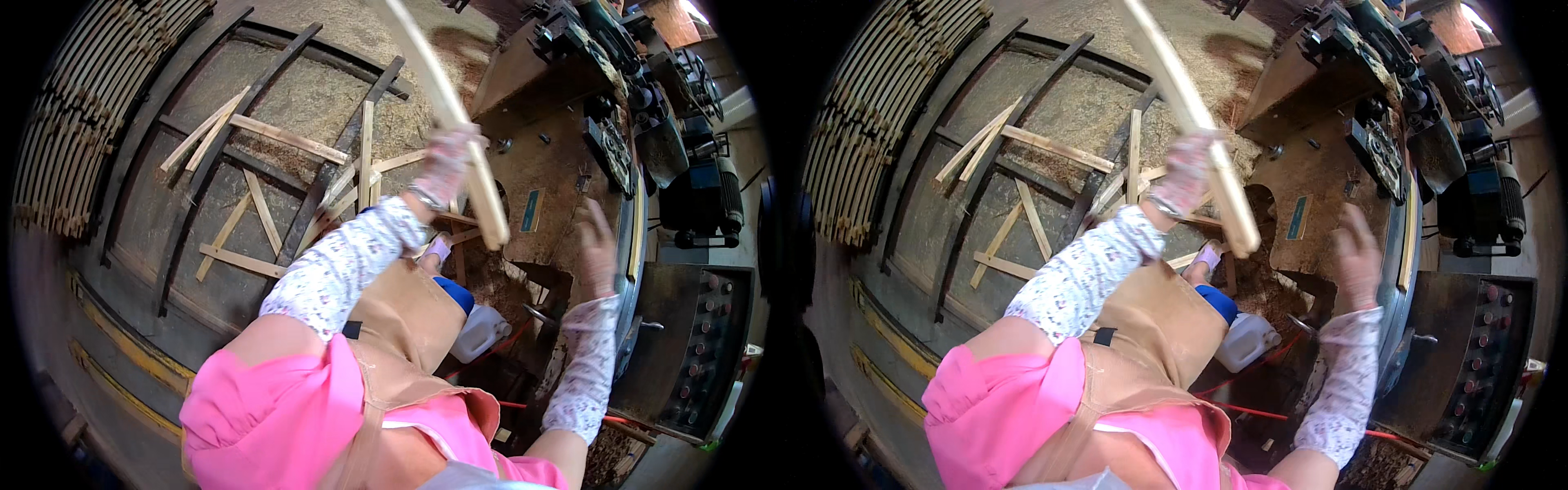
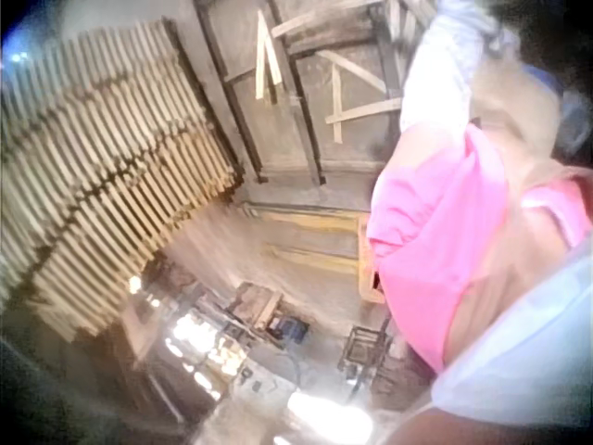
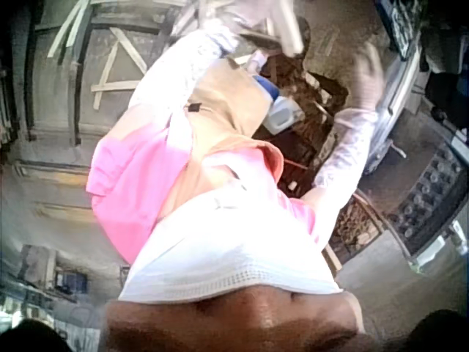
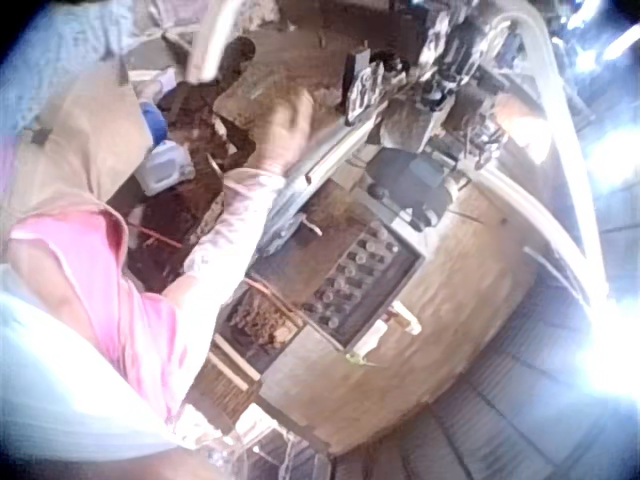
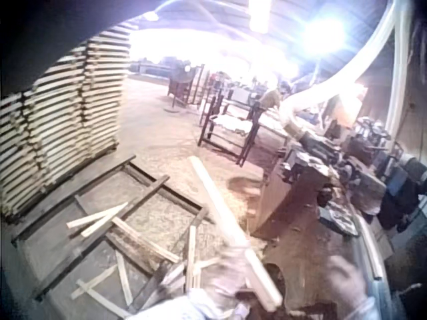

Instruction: The person repeatedly picks up thin wooden strips from a pile on the floor, feeds them into a woodworking machine, and collects the processed strips. They stack the finished pieces into a neat pile on the floor.

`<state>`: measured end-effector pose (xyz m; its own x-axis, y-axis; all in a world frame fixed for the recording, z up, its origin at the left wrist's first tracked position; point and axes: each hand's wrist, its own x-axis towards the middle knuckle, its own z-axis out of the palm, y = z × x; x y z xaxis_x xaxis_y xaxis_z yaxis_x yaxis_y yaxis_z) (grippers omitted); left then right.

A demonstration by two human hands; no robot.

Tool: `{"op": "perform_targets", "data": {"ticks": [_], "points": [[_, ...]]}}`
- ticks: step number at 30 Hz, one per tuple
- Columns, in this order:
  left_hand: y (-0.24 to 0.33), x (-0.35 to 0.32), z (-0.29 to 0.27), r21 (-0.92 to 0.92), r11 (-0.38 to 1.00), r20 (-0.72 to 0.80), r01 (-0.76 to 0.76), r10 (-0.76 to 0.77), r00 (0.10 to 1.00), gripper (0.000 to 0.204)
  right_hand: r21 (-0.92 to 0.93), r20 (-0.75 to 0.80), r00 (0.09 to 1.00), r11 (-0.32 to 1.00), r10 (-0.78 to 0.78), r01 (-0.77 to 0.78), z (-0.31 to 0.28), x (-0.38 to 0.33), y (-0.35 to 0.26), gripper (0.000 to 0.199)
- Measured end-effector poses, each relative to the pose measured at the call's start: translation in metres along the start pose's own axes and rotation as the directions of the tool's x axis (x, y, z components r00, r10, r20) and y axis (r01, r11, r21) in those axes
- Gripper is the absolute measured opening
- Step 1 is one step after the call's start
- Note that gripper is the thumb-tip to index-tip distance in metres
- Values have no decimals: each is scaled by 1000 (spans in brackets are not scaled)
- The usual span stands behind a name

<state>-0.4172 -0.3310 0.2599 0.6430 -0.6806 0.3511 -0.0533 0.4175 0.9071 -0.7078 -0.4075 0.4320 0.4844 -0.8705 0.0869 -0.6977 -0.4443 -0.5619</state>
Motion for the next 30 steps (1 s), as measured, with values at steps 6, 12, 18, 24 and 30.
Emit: {"op": "perform_targets", "data": {"ticks": [6, 12, 18, 24, 30], "points": [[110, -13, 125, -579, 637, 522, 509, -190, 831, 77, 379, -128, 986, 924, 106, -50, 20, -90, -63, 77], [29, -37, 52, -88, 855, 503, 511, -404, 764, 72, 49, -466, 795, 908, 389, -415, -82, -274, -1, 67], [-102, -95, -103, -175, 661, -28, 729, -744, 668, 19, -59, -569, 758, 904, 319, -425, -103, -261, 82, 59], [-139, -129, -240, -99, 655, -353, 749, -727, 589, 32, -480, -687, 724, 708, 64, -518, -114, -63, 135, 60], [-95, -169, -305, 544, 396, -390, 740, -661, 641, 69, -294, -637, 732, 801, 243, -521, -135, -28, 185, 61]]}}
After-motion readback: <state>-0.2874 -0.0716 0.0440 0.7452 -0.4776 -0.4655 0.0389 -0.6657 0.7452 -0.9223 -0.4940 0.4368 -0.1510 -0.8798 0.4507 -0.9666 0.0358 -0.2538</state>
